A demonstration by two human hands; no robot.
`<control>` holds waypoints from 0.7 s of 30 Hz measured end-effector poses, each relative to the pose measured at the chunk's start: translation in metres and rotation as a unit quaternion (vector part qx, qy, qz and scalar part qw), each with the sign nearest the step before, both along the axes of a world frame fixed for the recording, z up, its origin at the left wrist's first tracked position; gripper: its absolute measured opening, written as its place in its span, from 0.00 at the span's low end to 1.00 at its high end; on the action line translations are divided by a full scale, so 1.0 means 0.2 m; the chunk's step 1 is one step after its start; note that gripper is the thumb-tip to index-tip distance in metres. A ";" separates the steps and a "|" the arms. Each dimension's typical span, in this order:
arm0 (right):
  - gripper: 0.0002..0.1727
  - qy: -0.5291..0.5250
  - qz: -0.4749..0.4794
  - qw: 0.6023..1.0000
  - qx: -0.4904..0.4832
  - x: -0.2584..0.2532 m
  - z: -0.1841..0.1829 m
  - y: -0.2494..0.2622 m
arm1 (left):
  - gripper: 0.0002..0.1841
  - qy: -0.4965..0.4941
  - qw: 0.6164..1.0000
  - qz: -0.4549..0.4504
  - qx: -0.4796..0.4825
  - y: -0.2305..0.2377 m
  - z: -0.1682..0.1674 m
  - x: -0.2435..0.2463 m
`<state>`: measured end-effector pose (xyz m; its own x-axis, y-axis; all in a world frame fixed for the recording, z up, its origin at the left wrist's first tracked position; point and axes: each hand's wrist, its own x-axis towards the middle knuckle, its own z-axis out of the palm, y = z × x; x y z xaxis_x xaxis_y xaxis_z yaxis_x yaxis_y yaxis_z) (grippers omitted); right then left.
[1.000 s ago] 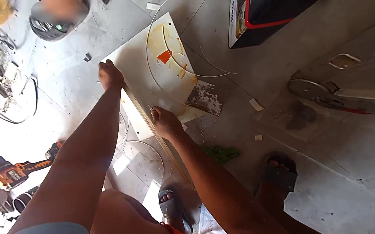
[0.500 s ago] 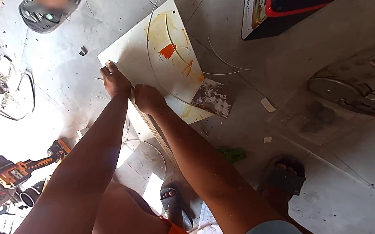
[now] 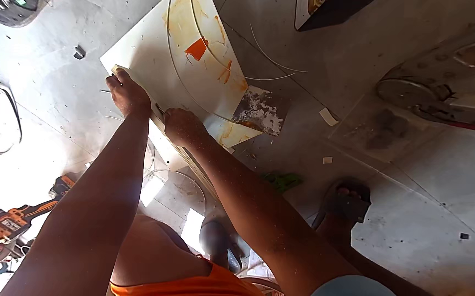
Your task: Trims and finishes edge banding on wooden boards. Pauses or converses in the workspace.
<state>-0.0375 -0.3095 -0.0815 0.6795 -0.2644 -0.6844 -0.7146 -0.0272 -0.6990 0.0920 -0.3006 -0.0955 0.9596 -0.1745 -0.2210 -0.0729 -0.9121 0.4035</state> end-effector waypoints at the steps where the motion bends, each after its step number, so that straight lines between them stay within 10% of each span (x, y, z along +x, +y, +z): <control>1: 0.22 0.002 -0.001 1.000 0.002 -0.01 0.00 0.01 | 0.25 -0.001 1.000 0.002 0.001 0.00 0.00 0.00; 12: 0.25 -0.001 -0.033 0.999 -0.007 -0.20 0.02 0.09 | 0.25 -0.001 1.000 -0.004 0.004 -0.01 0.00 0.01; 21: 0.21 -0.058 -0.009 0.998 -0.034 0.12 -0.04 -0.07 | 0.26 0.007 1.000 0.002 -0.019 0.01 -0.01 0.02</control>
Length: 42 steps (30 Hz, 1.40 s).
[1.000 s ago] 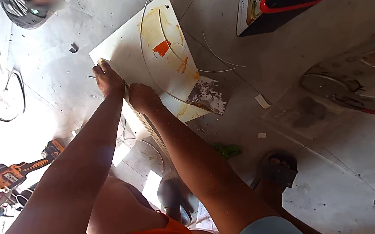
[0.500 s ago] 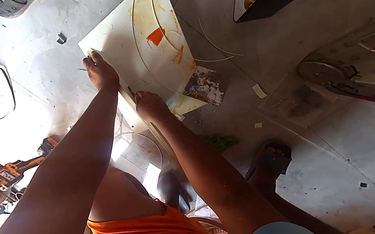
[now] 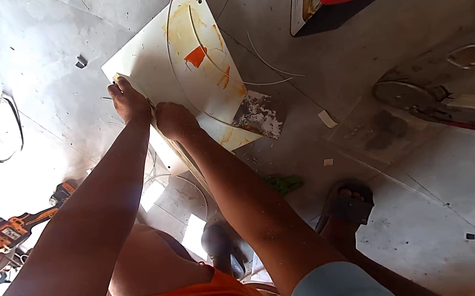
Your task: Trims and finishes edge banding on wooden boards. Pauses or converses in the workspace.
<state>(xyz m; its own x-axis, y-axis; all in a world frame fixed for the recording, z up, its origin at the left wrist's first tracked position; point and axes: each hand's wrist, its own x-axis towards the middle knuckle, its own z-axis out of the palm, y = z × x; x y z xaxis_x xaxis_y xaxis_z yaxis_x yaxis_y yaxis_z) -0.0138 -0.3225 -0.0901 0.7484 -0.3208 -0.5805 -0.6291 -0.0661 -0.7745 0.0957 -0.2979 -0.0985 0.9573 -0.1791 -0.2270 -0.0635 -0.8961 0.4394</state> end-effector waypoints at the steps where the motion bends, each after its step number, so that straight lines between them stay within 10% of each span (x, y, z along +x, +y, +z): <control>1: 0.21 0.004 0.009 1.000 0.000 0.00 0.01 -0.01 | 0.26 0.003 1.000 0.000 0.002 0.00 0.01 -0.01; 24: 0.25 0.064 -0.101 0.991 0.059 -0.69 0.06 0.39 | 0.26 -0.003 0.999 -0.022 0.043 -0.03 0.01 0.00; 42: 0.24 -0.001 -0.028 1.000 0.007 -0.13 0.00 0.04 | 0.29 0.012 0.998 -0.030 0.056 -0.05 0.03 -0.08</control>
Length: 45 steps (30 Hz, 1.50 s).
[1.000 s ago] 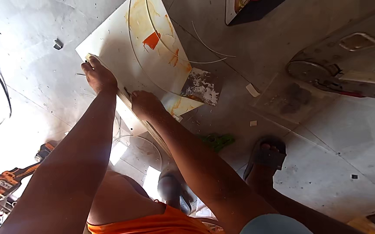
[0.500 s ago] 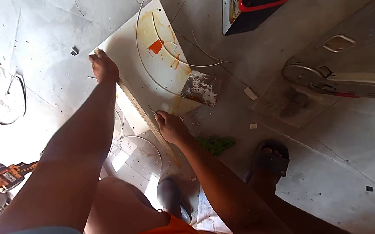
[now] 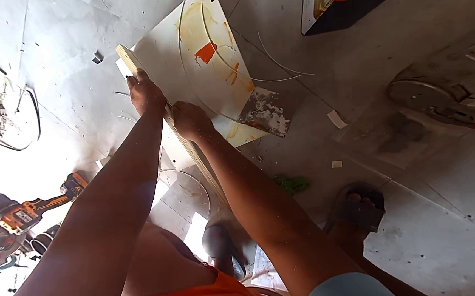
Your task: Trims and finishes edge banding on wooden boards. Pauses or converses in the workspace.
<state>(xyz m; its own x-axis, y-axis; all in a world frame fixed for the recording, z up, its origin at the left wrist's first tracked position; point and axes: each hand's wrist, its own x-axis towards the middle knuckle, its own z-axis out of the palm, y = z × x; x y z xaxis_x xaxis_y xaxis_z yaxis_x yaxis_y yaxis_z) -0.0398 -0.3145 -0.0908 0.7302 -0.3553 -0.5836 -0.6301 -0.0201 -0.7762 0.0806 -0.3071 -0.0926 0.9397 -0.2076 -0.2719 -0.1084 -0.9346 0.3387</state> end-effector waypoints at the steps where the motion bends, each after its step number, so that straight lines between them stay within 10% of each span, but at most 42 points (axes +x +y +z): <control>1: 0.24 0.005 0.008 1.000 0.000 0.01 0.00 -0.01 | 0.29 -0.002 1.000 0.000 0.004 0.00 0.00 0.00; 45: 0.26 0.077 -0.033 0.996 0.032 -0.41 0.07 0.24 | 0.29 0.001 1.000 -0.006 -0.002 -0.01 0.01 0.02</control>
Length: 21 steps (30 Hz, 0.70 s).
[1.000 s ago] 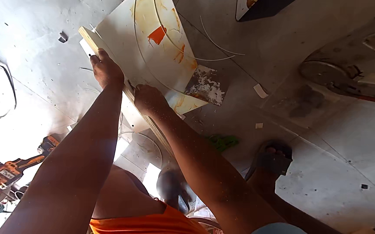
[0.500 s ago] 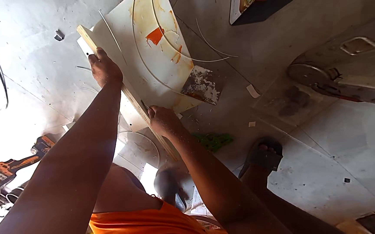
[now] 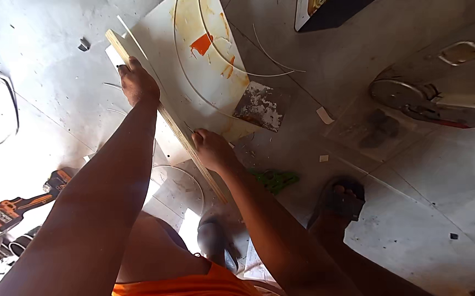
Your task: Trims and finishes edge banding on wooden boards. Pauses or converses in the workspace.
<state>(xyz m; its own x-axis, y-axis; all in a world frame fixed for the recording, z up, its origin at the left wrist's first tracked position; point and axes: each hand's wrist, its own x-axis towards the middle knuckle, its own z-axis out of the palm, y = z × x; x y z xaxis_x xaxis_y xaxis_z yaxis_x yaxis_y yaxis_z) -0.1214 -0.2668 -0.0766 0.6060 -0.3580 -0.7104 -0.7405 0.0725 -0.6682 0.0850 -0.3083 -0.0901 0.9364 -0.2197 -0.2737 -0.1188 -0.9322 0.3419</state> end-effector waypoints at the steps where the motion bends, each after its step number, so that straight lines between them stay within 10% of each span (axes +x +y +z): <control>1: 0.25 -0.002 -0.016 1.000 -0.007 -0.06 0.01 0.02 | 0.29 -0.002 1.000 -0.005 0.001 -0.01 0.00 0.01; 10: 0.25 -0.012 -0.032 0.999 -0.014 -0.23 0.05 0.00 | 0.38 0.064 0.985 0.068 -0.148 -0.05 0.02 0.17; 21: 0.24 -0.063 0.030 0.997 -0.018 0.24 -0.07 -0.16 | 0.30 -0.001 1.000 -0.020 -0.003 0.12 -0.03 -0.15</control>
